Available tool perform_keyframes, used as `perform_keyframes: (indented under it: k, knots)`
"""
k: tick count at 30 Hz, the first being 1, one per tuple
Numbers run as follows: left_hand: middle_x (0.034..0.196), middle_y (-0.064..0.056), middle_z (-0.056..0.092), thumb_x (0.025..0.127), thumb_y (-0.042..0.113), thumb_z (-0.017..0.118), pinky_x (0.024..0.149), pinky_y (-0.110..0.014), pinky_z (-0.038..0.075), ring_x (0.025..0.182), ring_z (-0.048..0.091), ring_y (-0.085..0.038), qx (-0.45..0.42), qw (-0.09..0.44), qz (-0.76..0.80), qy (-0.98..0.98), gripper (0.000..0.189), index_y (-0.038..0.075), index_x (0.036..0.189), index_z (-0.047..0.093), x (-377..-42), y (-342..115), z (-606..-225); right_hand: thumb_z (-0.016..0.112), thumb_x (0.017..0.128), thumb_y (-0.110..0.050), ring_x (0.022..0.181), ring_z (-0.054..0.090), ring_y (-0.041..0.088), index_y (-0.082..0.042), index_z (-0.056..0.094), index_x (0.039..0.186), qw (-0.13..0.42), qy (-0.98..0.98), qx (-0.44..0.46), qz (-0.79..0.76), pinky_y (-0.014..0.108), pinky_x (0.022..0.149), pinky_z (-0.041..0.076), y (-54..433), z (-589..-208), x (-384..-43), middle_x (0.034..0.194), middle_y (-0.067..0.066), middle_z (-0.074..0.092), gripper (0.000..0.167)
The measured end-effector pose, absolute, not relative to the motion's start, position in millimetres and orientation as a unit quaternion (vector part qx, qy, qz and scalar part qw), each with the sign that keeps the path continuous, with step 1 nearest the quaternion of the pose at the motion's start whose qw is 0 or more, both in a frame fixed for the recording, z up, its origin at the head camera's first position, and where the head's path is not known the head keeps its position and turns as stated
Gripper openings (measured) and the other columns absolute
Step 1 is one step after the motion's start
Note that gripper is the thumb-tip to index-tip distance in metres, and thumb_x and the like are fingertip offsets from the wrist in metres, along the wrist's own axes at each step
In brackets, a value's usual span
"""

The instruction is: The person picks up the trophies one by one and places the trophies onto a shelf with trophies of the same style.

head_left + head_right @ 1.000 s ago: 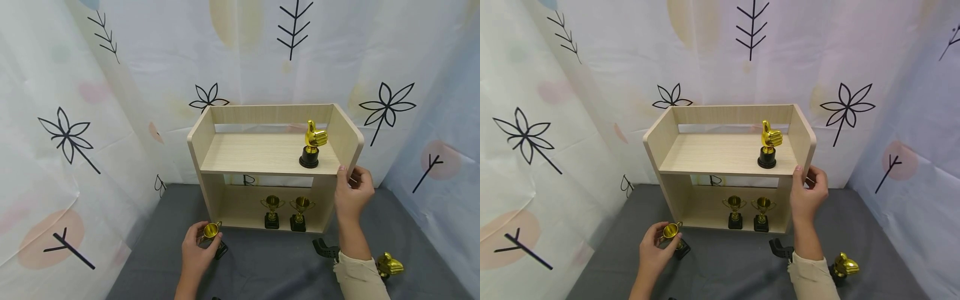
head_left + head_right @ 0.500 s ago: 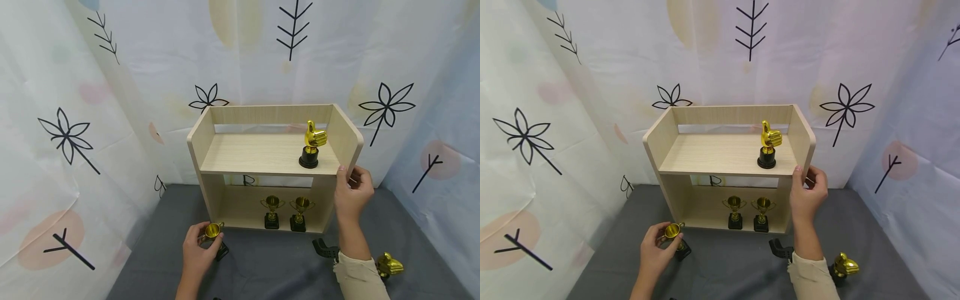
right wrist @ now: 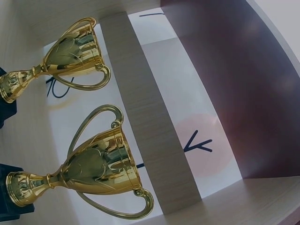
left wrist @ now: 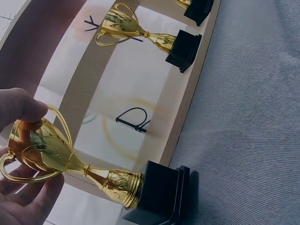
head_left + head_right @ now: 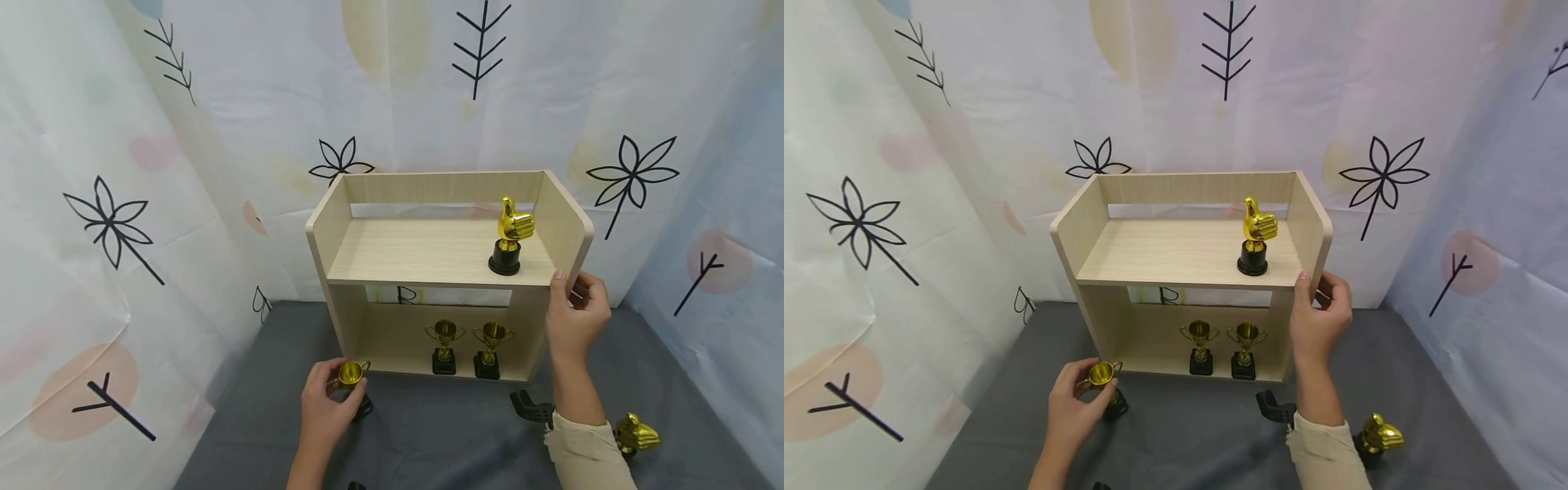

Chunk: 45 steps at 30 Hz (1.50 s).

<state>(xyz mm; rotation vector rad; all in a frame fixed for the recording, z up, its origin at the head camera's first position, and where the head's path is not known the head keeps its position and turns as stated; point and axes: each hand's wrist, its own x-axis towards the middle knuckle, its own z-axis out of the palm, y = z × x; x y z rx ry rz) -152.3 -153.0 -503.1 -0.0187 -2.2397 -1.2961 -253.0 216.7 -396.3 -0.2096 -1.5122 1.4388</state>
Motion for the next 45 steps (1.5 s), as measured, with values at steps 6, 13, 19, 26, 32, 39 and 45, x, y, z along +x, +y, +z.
perform_keyframes:
  k: [6, 13, 19, 26, 32, 39, 45]
  knots:
    - [0.116, -0.002, 0.065, 0.080, 0.005, 0.092, 0.085, -0.033, 0.062, 0.103, 0.068, -0.017, -0.017, 0.272, -0.489, -0.829, 0.049, 0.007, 0.125, 0.072, -157, -152, -500, 0.075, 0.097, -0.019, 0.089, 0.066, 0.001, 0.007, 0.072, 0.119, 0.503, -0.622, -0.085, 0.594, 0.018, 0.077, 0.050, 218, -394, -254, 0.098, -0.022, 0.065, 0.034]
    - [0.117, -0.003, 0.065, 0.081, 0.003, 0.091, 0.088, -0.030, 0.062, 0.104, 0.068, -0.017, -0.034, 0.270, -0.501, -0.822, 0.049, 0.007, 0.126, 0.072, -160, -149, -497, 0.075, 0.097, -0.019, 0.089, 0.066, 0.000, 0.006, 0.072, 0.119, 0.505, -0.624, -0.086, 0.591, 0.017, 0.076, 0.049, 219, -394, -254, 0.098, -0.023, 0.065, 0.034]
    - [0.118, -0.003, 0.066, 0.082, 0.001, 0.089, 0.089, -0.032, 0.062, 0.103, 0.069, -0.017, -0.050, 0.264, -0.507, -0.819, 0.048, 0.006, 0.126, 0.072, -164, -147, -494, 0.075, 0.097, -0.021, 0.090, 0.067, 0.001, 0.005, 0.073, 0.119, 0.502, -0.627, -0.086, 0.590, 0.018, 0.077, 0.050, 218, -392, -254, 0.098, -0.023, 0.065, 0.034]
    - [0.119, -0.003, 0.066, 0.082, 0.001, 0.087, 0.089, -0.035, 0.062, 0.103, 0.068, -0.016, -0.048, 0.265, -0.504, -0.821, 0.047, 0.007, 0.126, 0.072, -167, -145, -494, 0.076, 0.097, -0.023, 0.090, 0.067, 0.001, 0.004, 0.073, 0.118, 0.500, -0.627, -0.086, 0.591, 0.018, 0.076, 0.049, 217, -389, -253, 0.098, -0.022, 0.066, 0.034]
    - [0.118, -0.003, 0.066, 0.082, 0.001, 0.086, 0.089, -0.034, 0.062, 0.103, 0.067, -0.015, -0.052, 0.259, -0.511, -0.818, 0.046, 0.008, 0.125, 0.072, -169, -142, -492, 0.075, 0.097, -0.022, 0.090, 0.067, 0.001, 0.006, 0.072, 0.118, 0.502, -0.627, -0.081, 0.590, 0.018, 0.077, 0.050, 216, -389, -252, 0.099, -0.022, 0.065, 0.035]
    - [0.117, -0.004, 0.066, 0.083, -0.001, 0.084, 0.088, -0.033, 0.062, 0.101, 0.068, -0.016, -0.070, 0.255, -0.516, -0.814, 0.045, 0.007, 0.125, 0.072, -172, -141, -495, 0.075, 0.097, -0.022, 0.088, 0.067, 0.000, 0.008, 0.072, 0.117, 0.504, -0.628, -0.084, 0.587, 0.018, 0.075, 0.049, 217, -393, -251, 0.097, -0.023, 0.065, 0.036]
    - [0.117, -0.004, 0.066, 0.082, -0.002, 0.081, 0.086, -0.040, 0.062, 0.100, 0.068, -0.017, -0.079, 0.263, -0.509, -0.816, 0.045, 0.005, 0.125, 0.072, -175, -139, -497, 0.076, 0.096, -0.021, 0.088, 0.066, 0.000, 0.006, 0.072, 0.116, 0.501, -0.631, -0.093, 0.585, 0.019, 0.075, 0.048, 217, -395, -252, 0.096, -0.023, 0.065, 0.034]
